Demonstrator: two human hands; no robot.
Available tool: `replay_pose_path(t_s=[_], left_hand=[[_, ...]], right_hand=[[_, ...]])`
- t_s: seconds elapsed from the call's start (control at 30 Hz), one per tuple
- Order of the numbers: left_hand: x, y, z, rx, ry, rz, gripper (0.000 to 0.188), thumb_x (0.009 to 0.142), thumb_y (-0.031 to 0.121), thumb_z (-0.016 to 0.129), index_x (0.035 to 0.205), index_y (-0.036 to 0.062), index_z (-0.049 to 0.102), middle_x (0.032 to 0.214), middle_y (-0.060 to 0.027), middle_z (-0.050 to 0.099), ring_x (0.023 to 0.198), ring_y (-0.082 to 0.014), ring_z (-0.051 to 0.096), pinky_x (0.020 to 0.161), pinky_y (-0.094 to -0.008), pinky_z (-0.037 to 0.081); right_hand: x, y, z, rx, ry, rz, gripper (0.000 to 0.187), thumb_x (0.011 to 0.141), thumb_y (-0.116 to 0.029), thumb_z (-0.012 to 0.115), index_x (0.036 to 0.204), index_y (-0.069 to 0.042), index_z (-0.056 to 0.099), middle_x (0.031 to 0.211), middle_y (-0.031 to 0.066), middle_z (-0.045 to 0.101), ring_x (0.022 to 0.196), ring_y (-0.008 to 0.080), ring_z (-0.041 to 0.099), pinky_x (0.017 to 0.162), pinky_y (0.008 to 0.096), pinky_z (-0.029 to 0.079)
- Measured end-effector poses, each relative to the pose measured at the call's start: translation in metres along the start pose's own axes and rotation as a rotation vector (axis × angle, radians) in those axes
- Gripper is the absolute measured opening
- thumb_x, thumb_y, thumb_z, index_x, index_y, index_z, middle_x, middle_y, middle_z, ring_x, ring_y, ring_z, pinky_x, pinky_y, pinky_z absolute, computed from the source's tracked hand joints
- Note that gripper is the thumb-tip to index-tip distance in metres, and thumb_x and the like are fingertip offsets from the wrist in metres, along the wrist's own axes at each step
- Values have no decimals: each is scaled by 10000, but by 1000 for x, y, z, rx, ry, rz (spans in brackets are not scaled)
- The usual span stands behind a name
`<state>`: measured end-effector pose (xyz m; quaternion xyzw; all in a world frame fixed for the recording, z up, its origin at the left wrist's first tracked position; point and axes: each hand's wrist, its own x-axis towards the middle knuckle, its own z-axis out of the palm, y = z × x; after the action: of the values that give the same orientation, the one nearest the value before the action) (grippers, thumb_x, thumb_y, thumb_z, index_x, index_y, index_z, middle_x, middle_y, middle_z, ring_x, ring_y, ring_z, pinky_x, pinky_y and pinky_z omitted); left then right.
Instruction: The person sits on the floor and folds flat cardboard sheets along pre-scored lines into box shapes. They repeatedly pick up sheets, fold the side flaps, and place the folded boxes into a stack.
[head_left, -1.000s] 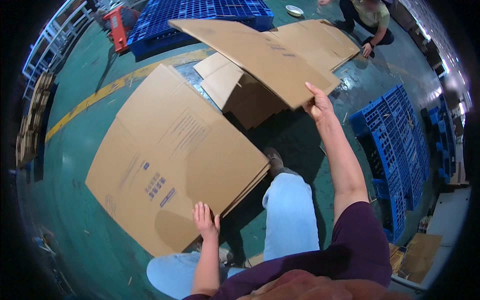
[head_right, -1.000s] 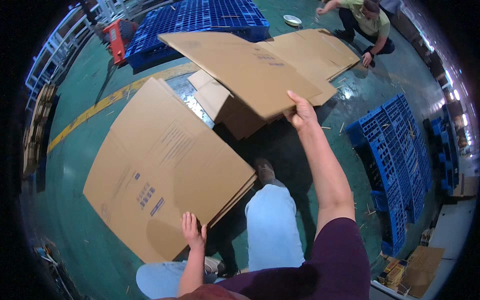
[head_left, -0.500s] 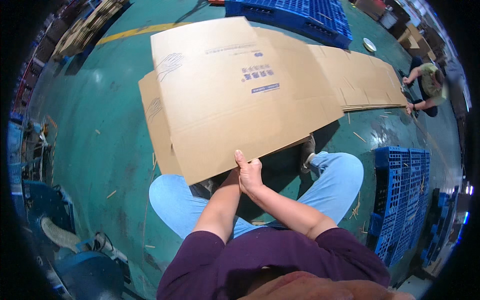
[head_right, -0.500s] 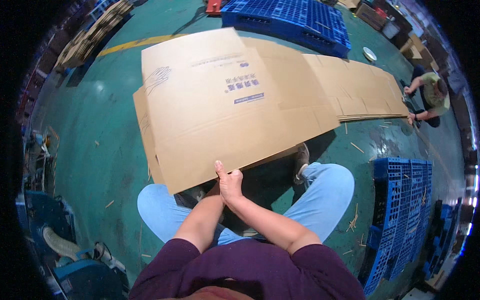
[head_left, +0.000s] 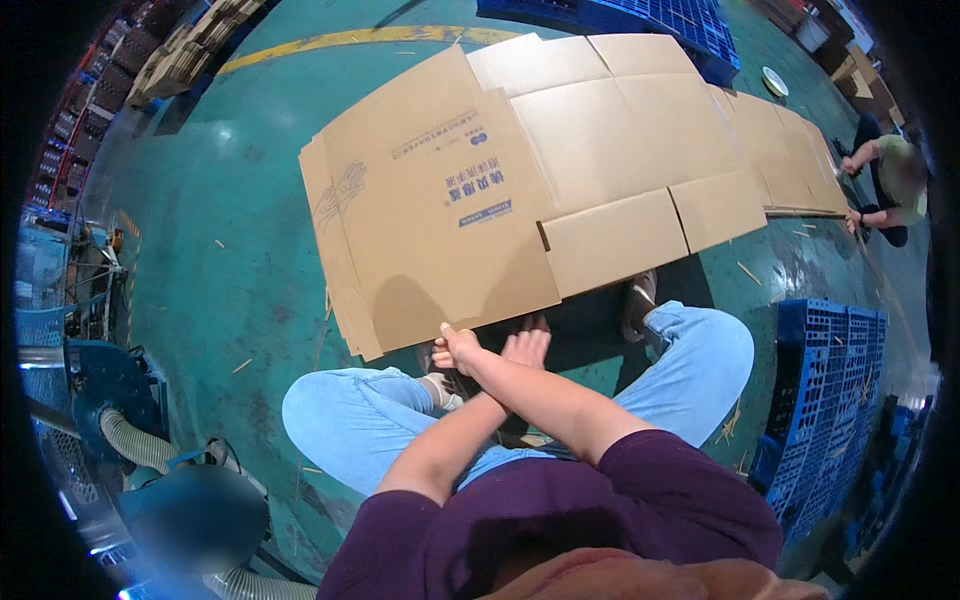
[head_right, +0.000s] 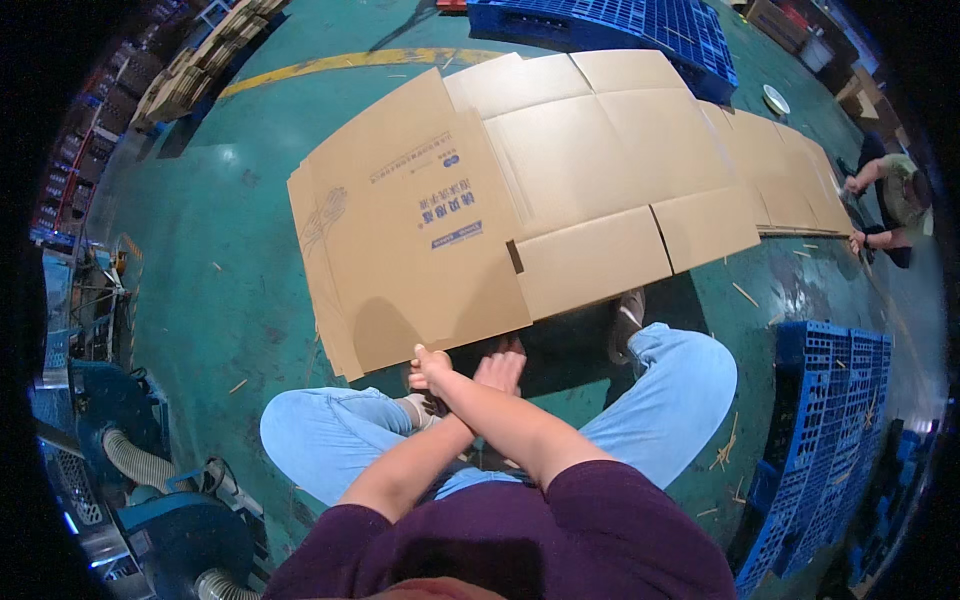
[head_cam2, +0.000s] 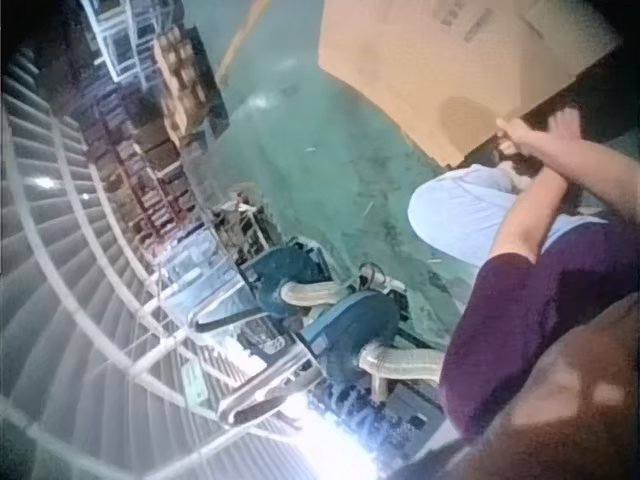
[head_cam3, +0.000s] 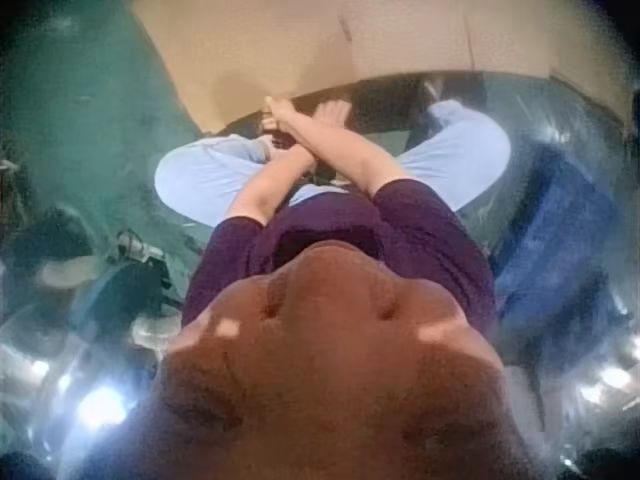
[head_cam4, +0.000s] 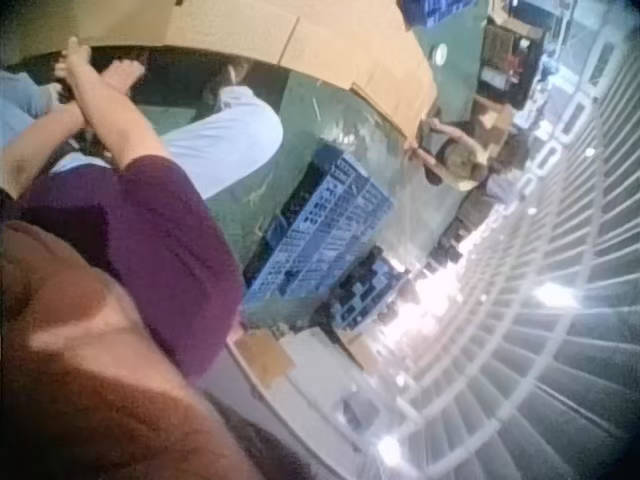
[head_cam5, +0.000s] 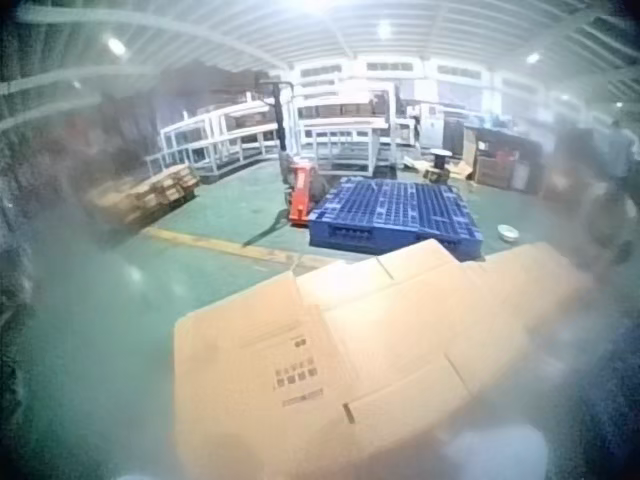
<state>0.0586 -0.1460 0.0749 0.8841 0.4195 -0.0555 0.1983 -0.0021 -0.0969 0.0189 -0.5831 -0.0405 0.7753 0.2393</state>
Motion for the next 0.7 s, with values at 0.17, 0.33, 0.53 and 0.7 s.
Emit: replay_pose_path(t_s=[0.17,0.33,0.53,0.7], left_hand=[[-63,-29,0,-148,-759,18,483,826,365,546,1230,101,548,1286,-135,519,1182,-273,492,998,-410,368],[10,-39,-157,-254,-11,-308,333,783,272,650,1042,65,624,1082,-160,624,1037,-317,578,864,-405,484],[70,-46,-61,272,434,-7,341,741,223,664,1052,96,604,1289,-94,494,1298,-338,358,1026,-575,324],[82,-44,-57,243,552,112,340,703,225,690,992,82,582,1299,-86,490,1275,-336,396,1025,-564,336]], right_hand=[[-26,-22,-18,11,-112,148,574,902,-603,419,878,-51,572,752,123,606,541,223,572,467,369,479],[-36,-86,-138,-46,-146,20,487,856,-615,516,894,-137,606,729,45,620,552,164,545,535,329,489],[-83,-172,-305,-35,169,-94,242,731,-160,771,882,-113,588,692,21,534,597,191,553,590,342,521],[-98,-260,-481,891,401,-844,325,765,-74,631,1053,52,549,1031,141,603,921,290,609,791,416,528]])
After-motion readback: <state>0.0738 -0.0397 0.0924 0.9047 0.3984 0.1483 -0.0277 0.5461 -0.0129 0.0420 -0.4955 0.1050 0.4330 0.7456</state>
